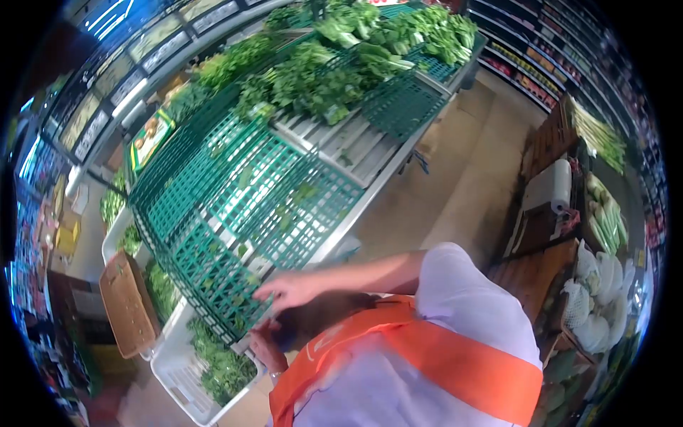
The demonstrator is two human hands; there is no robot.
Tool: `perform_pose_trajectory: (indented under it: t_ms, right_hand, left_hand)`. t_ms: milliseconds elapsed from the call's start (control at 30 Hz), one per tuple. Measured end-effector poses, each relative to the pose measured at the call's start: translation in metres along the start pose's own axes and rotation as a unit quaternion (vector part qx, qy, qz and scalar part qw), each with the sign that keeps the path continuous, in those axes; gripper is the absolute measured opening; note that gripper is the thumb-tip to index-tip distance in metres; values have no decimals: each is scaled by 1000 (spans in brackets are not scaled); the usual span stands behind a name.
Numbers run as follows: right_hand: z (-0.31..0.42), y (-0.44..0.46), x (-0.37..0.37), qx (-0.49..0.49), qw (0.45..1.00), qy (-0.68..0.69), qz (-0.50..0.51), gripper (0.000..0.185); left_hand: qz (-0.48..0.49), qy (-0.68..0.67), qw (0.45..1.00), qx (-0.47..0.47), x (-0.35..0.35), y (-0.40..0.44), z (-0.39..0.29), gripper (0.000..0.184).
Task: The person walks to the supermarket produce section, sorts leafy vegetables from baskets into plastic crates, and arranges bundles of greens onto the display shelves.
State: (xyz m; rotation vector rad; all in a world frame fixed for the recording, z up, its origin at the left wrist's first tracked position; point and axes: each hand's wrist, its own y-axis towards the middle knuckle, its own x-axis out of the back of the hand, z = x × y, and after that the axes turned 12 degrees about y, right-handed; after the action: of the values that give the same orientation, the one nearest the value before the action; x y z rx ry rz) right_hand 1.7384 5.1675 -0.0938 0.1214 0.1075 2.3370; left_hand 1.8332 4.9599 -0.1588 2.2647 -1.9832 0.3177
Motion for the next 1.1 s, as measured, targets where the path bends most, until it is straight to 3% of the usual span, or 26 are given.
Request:
perform_pose_trajectory:
  t_ms: [133, 367, 500, 667, 867, 967, 1033, 1067, 1100]
  right_hand:
    - [3, -47, 123, -71, 969, -98, -217, 45]
    - [-82, -42, 330, -142, 821, -191, -519, 82]
    - [-106, -9, 419, -234, 762, -185, -575, 104]
    - [-139, 20, 487, -272, 705, -235, -611, 112]
    - [-149, 17, 513, -271, 688, -278, -613, 110]
    - [-136, 6, 514, -173, 774, -129, -595, 97]
    - [-95, -3, 493, -116, 845, 48, -520, 89]
    - [-71, -5, 484, -82, 866, 135, -474, 85]
    - [-64, -6, 480, -103, 894, 86, -428, 82]
  left_hand:
    - [93, -11, 995, -29, -56, 22, -54, 38]
    - [154, -67, 986, 4, -99, 70, -89, 42]
    - [145, -117, 982, 18, -139, 124, -107, 42]
    - [195, -118, 972, 48, -209, 196, -152, 44]
    - [238, -89, 962, 99, -283, 262, -194, 51]
    - [241, -65, 963, 103, -320, 290, -196, 54]
    - [238, -63, 963, 112, -348, 304, -194, 50]
    - [247, 15, 967, 69, -358, 312, -190, 49]
    - [252, 92, 963, 25, -370, 323, -184, 48]
